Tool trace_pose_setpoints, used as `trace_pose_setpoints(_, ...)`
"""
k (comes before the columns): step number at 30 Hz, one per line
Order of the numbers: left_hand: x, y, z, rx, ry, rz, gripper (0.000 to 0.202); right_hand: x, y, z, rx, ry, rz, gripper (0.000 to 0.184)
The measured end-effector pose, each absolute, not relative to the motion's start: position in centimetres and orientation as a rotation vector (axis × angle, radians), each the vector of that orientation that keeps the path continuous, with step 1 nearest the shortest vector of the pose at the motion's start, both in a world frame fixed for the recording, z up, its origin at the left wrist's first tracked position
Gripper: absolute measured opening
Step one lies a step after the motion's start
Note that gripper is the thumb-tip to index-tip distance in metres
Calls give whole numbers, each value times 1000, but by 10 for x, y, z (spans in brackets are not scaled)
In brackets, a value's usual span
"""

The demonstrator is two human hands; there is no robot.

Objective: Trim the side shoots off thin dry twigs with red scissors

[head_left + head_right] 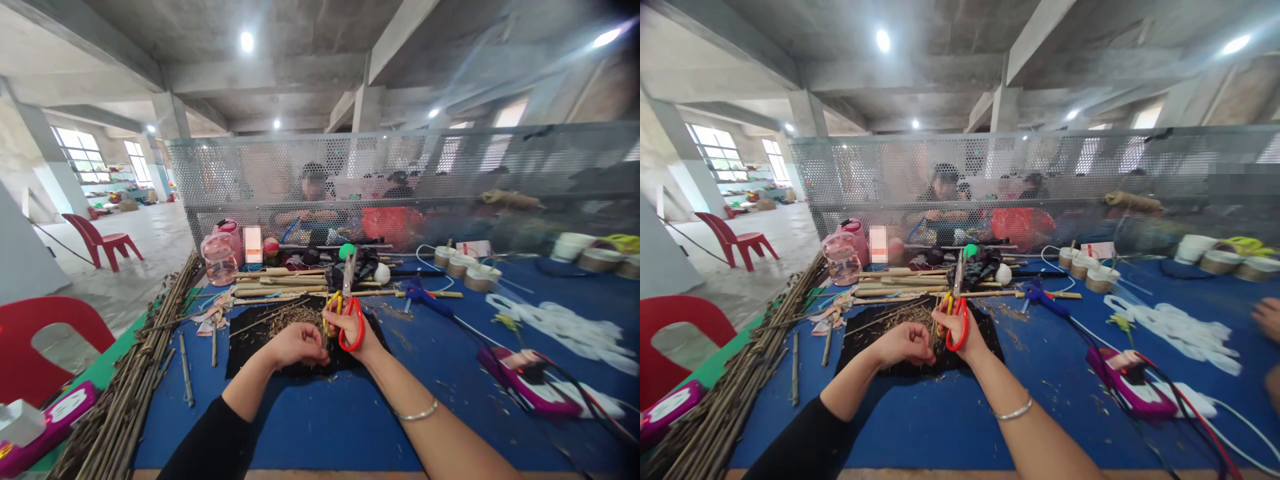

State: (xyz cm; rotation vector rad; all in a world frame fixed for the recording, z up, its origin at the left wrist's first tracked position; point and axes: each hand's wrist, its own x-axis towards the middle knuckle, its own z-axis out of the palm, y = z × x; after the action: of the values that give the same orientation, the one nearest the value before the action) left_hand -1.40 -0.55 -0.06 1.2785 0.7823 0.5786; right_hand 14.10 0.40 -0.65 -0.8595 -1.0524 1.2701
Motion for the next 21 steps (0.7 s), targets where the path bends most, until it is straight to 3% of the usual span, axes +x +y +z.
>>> trace_pose_setpoints(5, -11, -4, -4, 1276, 794, 749, 37, 134, -1, -7, -945, -1256, 1180, 38)
trace_pose_setpoints(11, -10, 2, 0, 1149, 869, 1018, 46, 139, 2, -6, -1223, -1497, 732, 29)
trace_pose_setpoints(21, -11, 3, 7, 1144, 738, 1208, 31, 135, -1, -10, -1221, -1683, 693, 28)
